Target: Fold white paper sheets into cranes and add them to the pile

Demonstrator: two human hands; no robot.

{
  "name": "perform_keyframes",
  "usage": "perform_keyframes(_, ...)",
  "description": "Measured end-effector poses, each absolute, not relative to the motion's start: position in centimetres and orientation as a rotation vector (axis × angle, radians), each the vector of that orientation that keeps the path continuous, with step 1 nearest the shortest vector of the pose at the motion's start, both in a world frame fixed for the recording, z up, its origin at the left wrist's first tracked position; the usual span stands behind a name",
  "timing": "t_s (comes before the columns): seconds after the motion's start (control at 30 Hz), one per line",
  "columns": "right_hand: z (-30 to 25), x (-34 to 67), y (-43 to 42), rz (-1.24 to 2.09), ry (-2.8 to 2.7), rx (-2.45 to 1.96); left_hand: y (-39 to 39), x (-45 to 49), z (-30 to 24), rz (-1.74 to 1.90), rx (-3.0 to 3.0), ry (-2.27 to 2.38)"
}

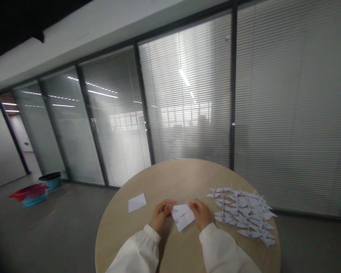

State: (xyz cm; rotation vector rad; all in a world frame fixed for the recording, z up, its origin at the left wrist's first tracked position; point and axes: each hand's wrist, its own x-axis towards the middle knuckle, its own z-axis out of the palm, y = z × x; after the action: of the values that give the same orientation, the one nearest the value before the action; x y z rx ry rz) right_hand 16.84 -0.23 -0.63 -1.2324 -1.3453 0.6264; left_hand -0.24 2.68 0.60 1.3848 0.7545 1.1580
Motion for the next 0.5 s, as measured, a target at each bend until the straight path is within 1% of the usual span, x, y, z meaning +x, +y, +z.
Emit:
perform_keyframes(0.27,-0.58,17.06,-0.14,0.624,-1.345,-1.259,2.14,-0.09,1.29,1.031,1.368,0.828)
perform_keyframes(0.5,-0.24,16.38,-0.69,0.696,-1.489,-1.165,1.91,0.1,0.77,0.91,1.639,0.947)
